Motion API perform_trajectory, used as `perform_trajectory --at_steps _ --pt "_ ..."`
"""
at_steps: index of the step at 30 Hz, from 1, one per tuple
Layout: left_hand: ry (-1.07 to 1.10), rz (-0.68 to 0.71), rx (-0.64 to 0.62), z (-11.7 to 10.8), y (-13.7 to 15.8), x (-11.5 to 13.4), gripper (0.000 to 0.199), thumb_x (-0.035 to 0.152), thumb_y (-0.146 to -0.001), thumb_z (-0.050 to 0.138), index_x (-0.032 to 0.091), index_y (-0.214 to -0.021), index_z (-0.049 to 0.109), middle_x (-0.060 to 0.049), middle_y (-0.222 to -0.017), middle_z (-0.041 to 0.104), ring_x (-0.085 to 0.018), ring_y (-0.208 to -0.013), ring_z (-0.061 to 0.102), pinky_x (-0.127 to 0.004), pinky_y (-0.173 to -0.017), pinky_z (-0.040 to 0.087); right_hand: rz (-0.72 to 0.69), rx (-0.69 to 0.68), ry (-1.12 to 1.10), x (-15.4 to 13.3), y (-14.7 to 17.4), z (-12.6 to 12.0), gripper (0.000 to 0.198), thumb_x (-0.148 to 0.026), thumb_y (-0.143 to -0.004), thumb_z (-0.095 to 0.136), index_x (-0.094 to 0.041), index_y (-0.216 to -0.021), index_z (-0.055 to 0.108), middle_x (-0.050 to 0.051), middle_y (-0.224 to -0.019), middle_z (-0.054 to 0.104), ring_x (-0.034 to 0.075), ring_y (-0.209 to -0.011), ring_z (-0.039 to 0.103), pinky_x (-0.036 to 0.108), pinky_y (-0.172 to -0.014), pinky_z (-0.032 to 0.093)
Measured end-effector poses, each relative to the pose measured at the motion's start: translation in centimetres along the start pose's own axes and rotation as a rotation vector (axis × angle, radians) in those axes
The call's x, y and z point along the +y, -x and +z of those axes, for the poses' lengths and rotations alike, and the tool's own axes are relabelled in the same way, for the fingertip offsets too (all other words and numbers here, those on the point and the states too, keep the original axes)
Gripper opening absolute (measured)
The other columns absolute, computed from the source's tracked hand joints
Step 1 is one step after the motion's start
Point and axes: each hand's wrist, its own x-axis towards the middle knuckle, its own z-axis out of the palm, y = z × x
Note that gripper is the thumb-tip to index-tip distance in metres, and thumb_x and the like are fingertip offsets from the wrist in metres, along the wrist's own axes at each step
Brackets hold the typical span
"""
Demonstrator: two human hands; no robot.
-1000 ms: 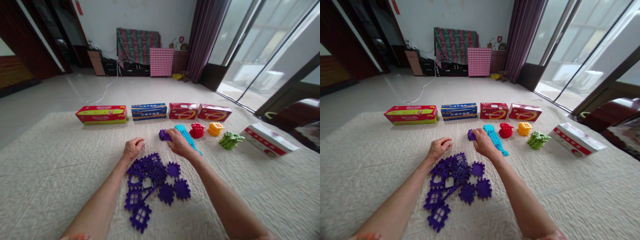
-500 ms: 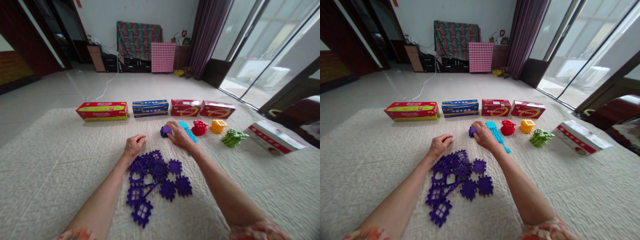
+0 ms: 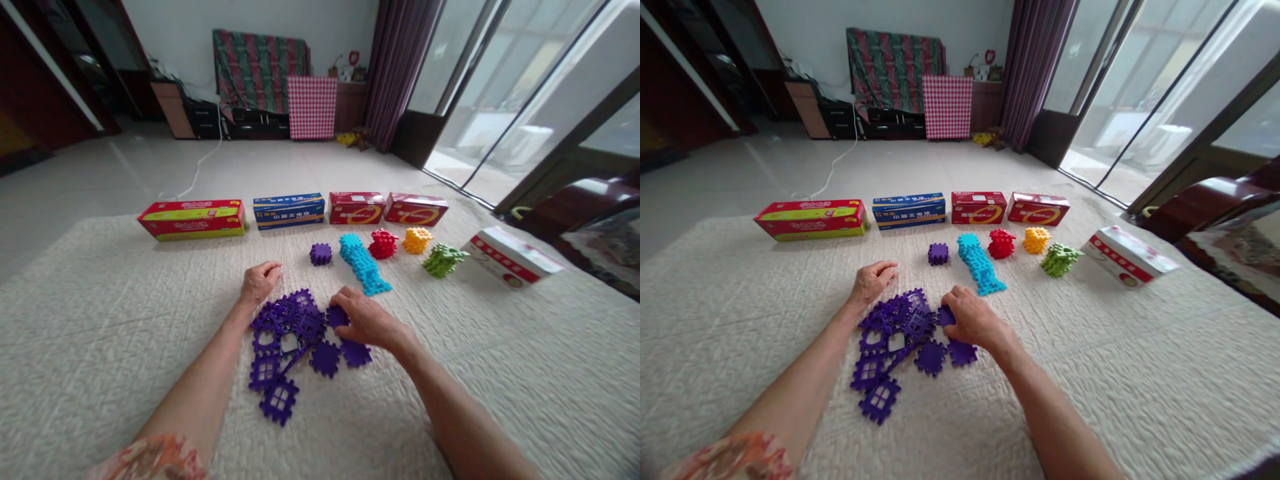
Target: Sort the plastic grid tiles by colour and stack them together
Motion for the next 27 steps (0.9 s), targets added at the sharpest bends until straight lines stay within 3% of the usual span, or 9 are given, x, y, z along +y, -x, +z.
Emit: perform_trajectory --at_steps 6,10,13,16,20,27 --pt "0.005 -0.016 -0.011 -0.1 0.1 0.3 0.041 0.039 -0.073 0.055 0.014 -0.099 0.075 -0.004 -0.072 0.072 -0.015 -0.059 0.061 -0.023 -0.056 0.047 -0.048 -0.036 -0.062 -0.5 0.0 -1.2 0.02 -0.019 -0.087 0.053 -0.018 -0.104 0.064 0.01 -0.101 0.065 0.02 -0.093 0.061 0.032 -0.083 0.046" --pt "-0.008 -0.021 -0.008 -0.1 0.1 0.4 0.041 0.038 -0.073 0.054 0.014 -0.098 0.075 -0.004 -0.071 0.072 -0.015 -0.058 0.061 -0.023 -0.056 0.047 0.013 0.014 -0.107 0.5 -0.9 -1.1 0.025 -0.019 -0.096 0.038 -0.017 -0.1 0.063 0.006 -0.086 0.067 0.018 -0.078 0.062 0.03 -0.074 0.046" --pt "-0.011 -0.017 -0.01 -0.1 0.1 0.3 0.041 0.039 -0.073 0.054 0.014 -0.098 0.075 -0.004 -0.069 0.071 -0.015 -0.057 0.061 -0.023 -0.056 0.047 0.103 0.193 -0.075 1.4 -1.6 -0.1 0.026 -0.018 -0.092 0.045 -0.015 -0.115 0.056 0.011 -0.101 0.066 0.021 -0.091 0.063 0.034 -0.082 0.047" --pt "-0.013 -0.008 -0.01 0.0 0.0 0.1 0.04 0.039 -0.074 0.055 0.014 -0.098 0.075 -0.004 -0.068 0.071 -0.014 -0.057 0.06 -0.023 -0.055 0.046 0.085 0.283 -0.043 1.9 -1.9 0.8 0.041 -0.018 -0.086 0.055 -0.014 -0.126 0.049 0.017 -0.123 0.057 0.026 -0.113 0.056 0.04 -0.096 0.044" --pt "-0.005 0.006 -0.01 0.0 0.0 -0.3 0.038 0.038 -0.075 0.055 0.016 -0.098 0.075 -0.003 -0.071 0.072 -0.014 -0.059 0.062 -0.022 -0.057 0.047 0.058 0.225 -0.037 1.9 -1.8 1.3 0.043 -0.017 -0.079 0.061 -0.017 -0.122 0.05 0.015 -0.124 0.055 0.026 -0.115 0.053 0.04 -0.099 0.043" --pt "-0.001 0.011 -0.01 0.1 0.0 -0.6 0.037 0.038 -0.076 0.056 0.016 -0.098 0.075 -0.004 -0.071 0.072 -0.014 -0.058 0.062 -0.022 -0.057 0.047 0.192 0.151 0.022 1.1 -1.8 1.5 0.032 -0.018 -0.079 0.059 -0.016 -0.11 0.055 0.014 -0.112 0.058 0.025 -0.107 0.054 0.036 -0.094 0.042"
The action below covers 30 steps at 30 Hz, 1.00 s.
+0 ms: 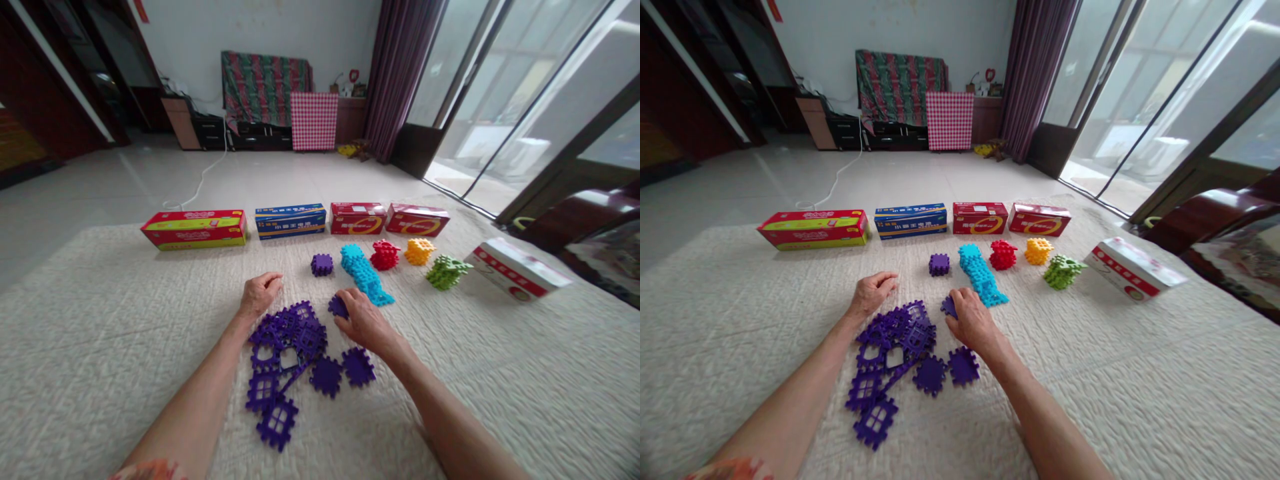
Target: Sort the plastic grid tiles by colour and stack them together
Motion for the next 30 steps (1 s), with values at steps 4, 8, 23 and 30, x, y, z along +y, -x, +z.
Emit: perform_trajectory --at_steps 4,8,23,30 --pt "0.005 0.008 0.002 0.0 0.0 0.1 0.036 0.038 -0.076 0.056 0.016 -0.098 0.075 -0.003 -0.072 0.073 -0.014 -0.059 0.062 -0.022 -0.057 0.047 -0.022 0.013 0.002 0.0 0.1 0.0 0.032 -0.017 -0.078 0.058 -0.017 -0.11 0.055 0.013 -0.11 0.059 0.024 -0.105 0.055 0.035 -0.092 0.042" --pt "0.001 0.009 0.002 0.0 0.0 0.2 0.036 0.037 -0.075 0.056 0.016 -0.097 0.075 -0.003 -0.071 0.073 -0.014 -0.058 0.061 -0.022 -0.057 0.047 -0.094 0.037 -0.036 0.4 -0.2 -0.4 0.039 -0.014 -0.076 0.058 -0.016 -0.115 0.054 0.013 -0.11 0.06 0.024 -0.105 0.055 0.037 -0.094 0.043" --pt "0.001 0.008 0.0 0.0 0.0 0.6 0.034 0.033 -0.077 0.054 0.016 -0.098 0.075 -0.004 -0.071 0.073 -0.015 -0.06 0.064 -0.023 -0.057 0.048 -0.244 0.177 -0.051 1.8 -10.4 -1.5 0.045 -0.007 -0.074 0.055 -0.017 -0.118 0.054 0.013 -0.12 0.059 0.024 -0.112 0.054 0.04 -0.1 0.042" --pt "-0.003 0.017 0.002 0.0 0.1 0.6 0.034 0.032 -0.078 0.054 0.016 -0.099 0.075 -0.005 -0.075 0.074 -0.016 -0.064 0.065 -0.024 -0.059 0.048 -0.288 0.173 -0.072 1.6 -9.2 -1.6 0.046 -0.009 -0.076 0.056 -0.018 -0.121 0.053 0.013 -0.122 0.058 0.025 -0.113 0.054 0.042 -0.101 0.043"
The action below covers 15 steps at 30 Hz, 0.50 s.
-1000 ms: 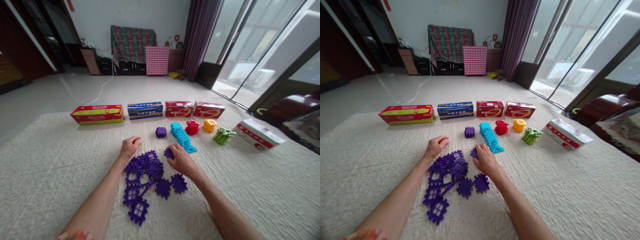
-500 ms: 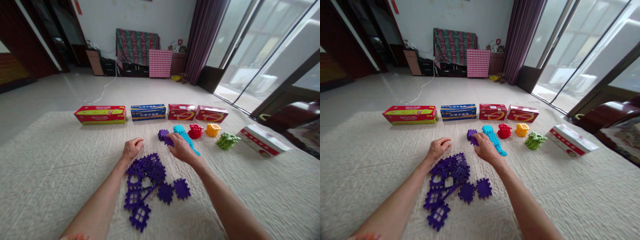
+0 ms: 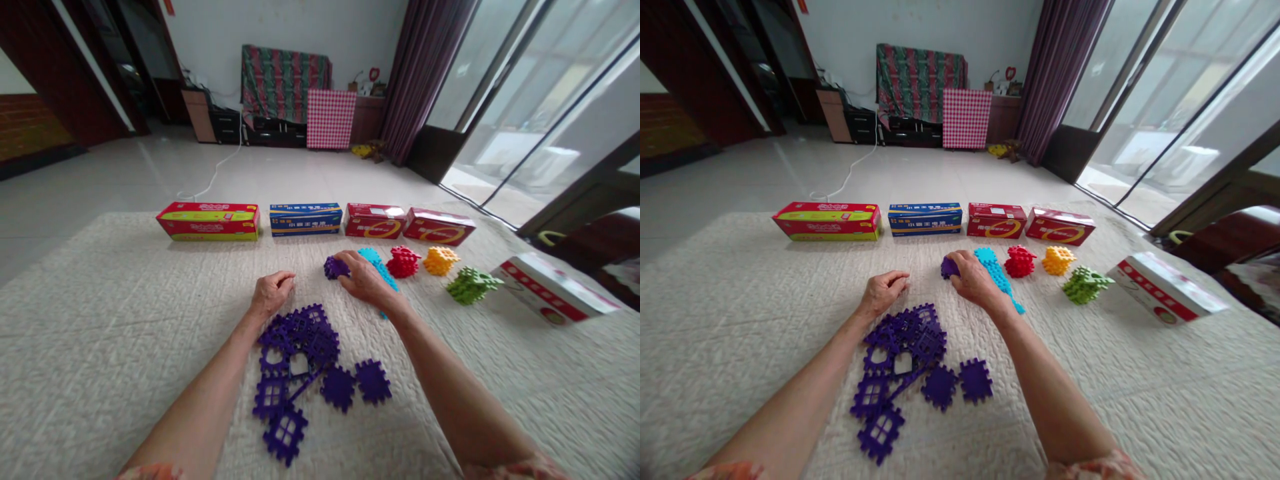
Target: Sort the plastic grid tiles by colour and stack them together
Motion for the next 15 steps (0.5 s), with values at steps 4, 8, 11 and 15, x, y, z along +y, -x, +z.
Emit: perform_trajectory --at_steps 4,8,11,15 --pt "-0.009 0.0 -0.002 0.0 0.0 0.1 0.035 0.033 -0.078 0.054 0.015 -0.098 0.076 -0.005 -0.074 0.074 -0.015 -0.061 0.064 -0.023 -0.057 0.047 -0.027 0.06 0.005 -0.3 1.8 0.6 0.052 -0.012 -0.077 0.057 -0.017 -0.128 0.049 0.014 -0.129 0.052 0.027 -0.12 0.049 0.044 -0.104 0.041" --pt "-0.023 0.009 0.002 -0.1 0.0 0.2 0.035 0.033 -0.078 0.054 0.014 -0.098 0.075 -0.005 -0.072 0.073 -0.015 -0.06 0.063 -0.023 -0.057 0.046 -0.057 0.137 0.04 -0.2 2.4 1.9 0.055 -0.01 -0.079 0.053 -0.017 -0.133 0.044 0.015 -0.131 0.048 0.028 -0.125 0.044 0.047 -0.107 0.038" --pt "-0.028 0.017 0.002 -0.1 0.0 0.1 0.034 0.032 -0.078 0.053 0.015 -0.098 0.075 -0.004 -0.074 0.074 -0.014 -0.061 0.063 -0.022 -0.057 0.046 -0.07 0.169 0.046 0.3 2.3 2.8 0.06 -0.007 -0.077 0.051 -0.018 -0.135 0.042 0.014 -0.13 0.048 0.028 -0.124 0.043 0.049 -0.107 0.038" --pt "-0.031 0.015 -0.006 0.0 0.0 0.1 0.034 0.031 -0.078 0.053 0.014 -0.099 0.075 -0.005 -0.077 0.075 -0.015 -0.065 0.066 -0.023 -0.059 0.047 -0.084 0.188 0.047 1.2 2.3 3.6 0.064 -0.006 -0.076 0.051 -0.017 -0.137 0.04 0.015 -0.131 0.047 0.029 -0.125 0.041 0.049 -0.108 0.038"
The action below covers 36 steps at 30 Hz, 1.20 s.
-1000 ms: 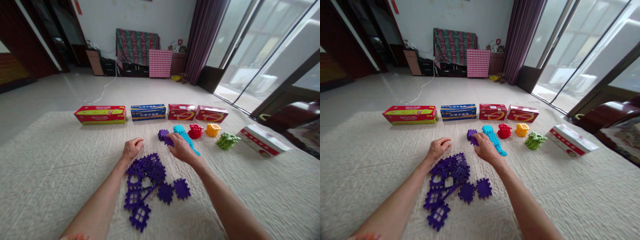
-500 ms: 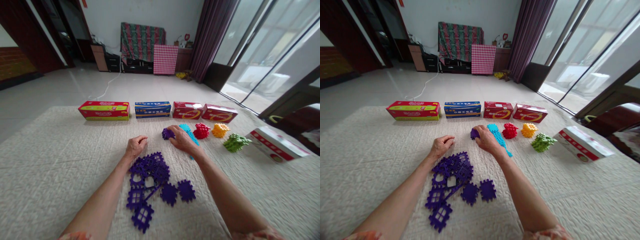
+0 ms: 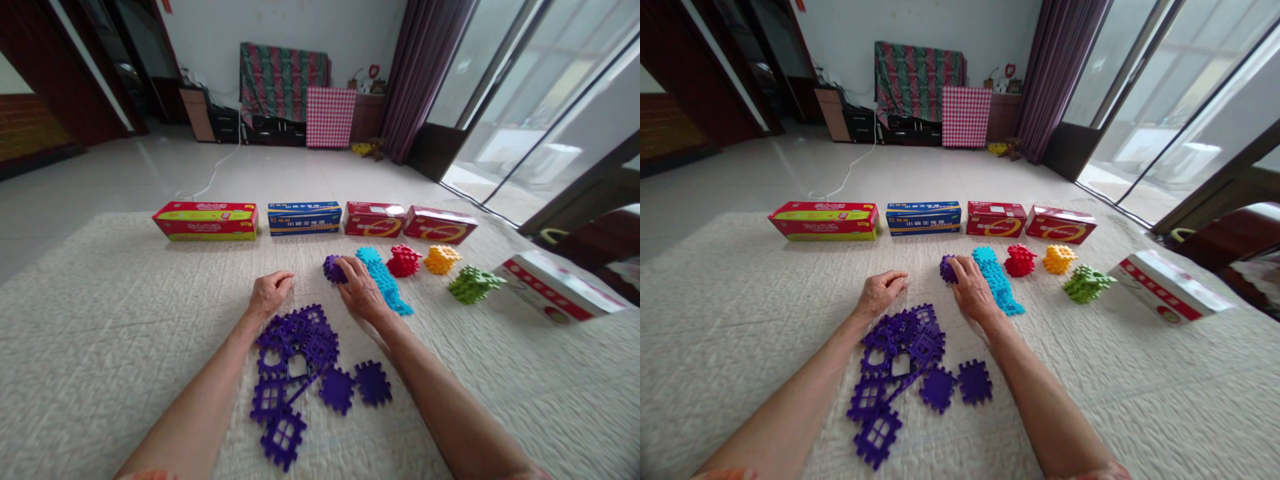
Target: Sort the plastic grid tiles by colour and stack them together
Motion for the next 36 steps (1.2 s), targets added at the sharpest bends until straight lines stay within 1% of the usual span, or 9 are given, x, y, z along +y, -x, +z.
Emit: perform_trajectory --at_steps 8,13,15,18,20,22,26,30,36 --pt "-0.015 0.001 0.012 0.0 0.0 0.1 0.034 0.031 -0.078 0.054 0.015 -0.098 0.075 -0.005 -0.079 0.075 -0.016 -0.068 0.067 -0.023 -0.06 0.048 -0.014 0.012 -0.027 0.2 0.2 0.1 0.065 -0.006 -0.076 0.051 -0.021 -0.138 0.039 0.013 -0.134 0.045 0.028 -0.128 0.04 0.049 -0.109 0.037" --pt "-0.02 -0.007 0.018 0.0 0.0 0.0 0.033 0.03 -0.078 0.054 0.015 -0.098 0.075 -0.005 -0.077 0.075 -0.015 -0.066 0.066 -0.022 -0.059 0.047 -0.026 0.026 -0.042 -1.5 0.4 -1.2 0.046 -0.011 -0.083 0.051 -0.02 -0.128 0.048 0.014 -0.127 0.052 0.028 -0.121 0.048 0.047 -0.103 0.042" --pt "-0.027 -0.006 0.016 0.0 -0.1 0.1 0.033 0.03 -0.078 0.054 0.015 -0.098 0.075 -0.005 -0.076 0.075 -0.015 -0.066 0.065 -0.022 -0.06 0.047 0.006 -0.064 -0.081 -2.7 0.8 -2.0 0.034 -0.013 -0.085 0.052 -0.018 -0.119 0.055 0.013 -0.116 0.058 0.026 -0.11 0.056 0.043 -0.096 0.047" --pt "-0.032 0.003 0.023 0.0 -0.1 0.1 0.032 0.028 -0.078 0.054 0.014 -0.098 0.076 -0.006 -0.079 0.076 -0.016 -0.069 0.066 -0.023 -0.064 0.048 0.057 -0.272 -0.138 -5.0 1.5 -3.5 0.021 -0.018 -0.086 0.056 -0.016 -0.107 0.06 0.01 -0.1 0.063 0.022 -0.092 0.062 0.038 -0.085 0.05" --pt "-0.028 0.005 0.028 0.0 -0.1 0.1 0.032 0.028 -0.078 0.054 0.014 -0.097 0.076 -0.006 -0.081 0.076 -0.016 -0.07 0.067 -0.024 -0.066 0.049 0.091 -0.369 -0.148 -7.0 2.2 -4.4 0.022 -0.024 -0.086 0.059 -0.015 -0.106 0.061 0.009 -0.096 0.063 0.021 -0.086 0.061 0.037 -0.081 0.05" --pt "-0.02 0.002 0.026 0.0 -0.1 0.1 0.033 0.028 -0.078 0.054 0.014 -0.098 0.076 -0.006 -0.08 0.076 -0.016 -0.069 0.067 -0.024 -0.065 0.049 0.128 -0.431 -0.138 -9.1 2.8 -5.0 0.033 -0.032 -0.084 0.064 -0.015 -0.112 0.059 0.011 -0.103 0.061 0.021 -0.088 0.061 0.037 -0.082 0.05" --pt "0.002 -0.005 0.011 0.2 -0.1 -0.1 0.034 0.029 -0.078 0.053 0.014 -0.1 0.075 -0.005 -0.075 0.074 -0.015 -0.065 0.065 -0.022 -0.06 0.047 0.139 -0.493 -0.046 -12.0 3.6 -5.1 0.052 -0.042 -0.076 0.07 -0.015 -0.119 0.056 0.012 -0.109 0.058 0.025 -0.097 0.056 0.041 -0.085 0.048" --pt "0.007 -0.001 0.015 0.3 -0.1 -0.1 0.035 0.03 -0.079 0.052 0.013 -0.099 0.075 -0.005 -0.075 0.074 -0.015 -0.066 0.065 -0.022 -0.058 0.046 0.136 -0.561 -0.05 -12.6 3.9 -4.7 0.04 -0.033 -0.08 0.064 -0.016 -0.116 0.057 0.011 -0.108 0.057 0.023 -0.097 0.055 0.038 -0.084 0.048" --pt "0.003 -0.006 0.015 0.1 -0.1 -0.2 0.035 0.031 -0.078 0.053 0.015 -0.099 0.075 -0.003 -0.075 0.074 -0.015 -0.064 0.064 -0.021 -0.058 0.047 0.123 -0.555 0.02 -13.5 4.1 -5.0 0.026 -0.025 -0.084 0.054 -0.016 -0.108 0.056 0.011 -0.107 0.057 0.023 -0.096 0.054 0.036 -0.081 0.046"
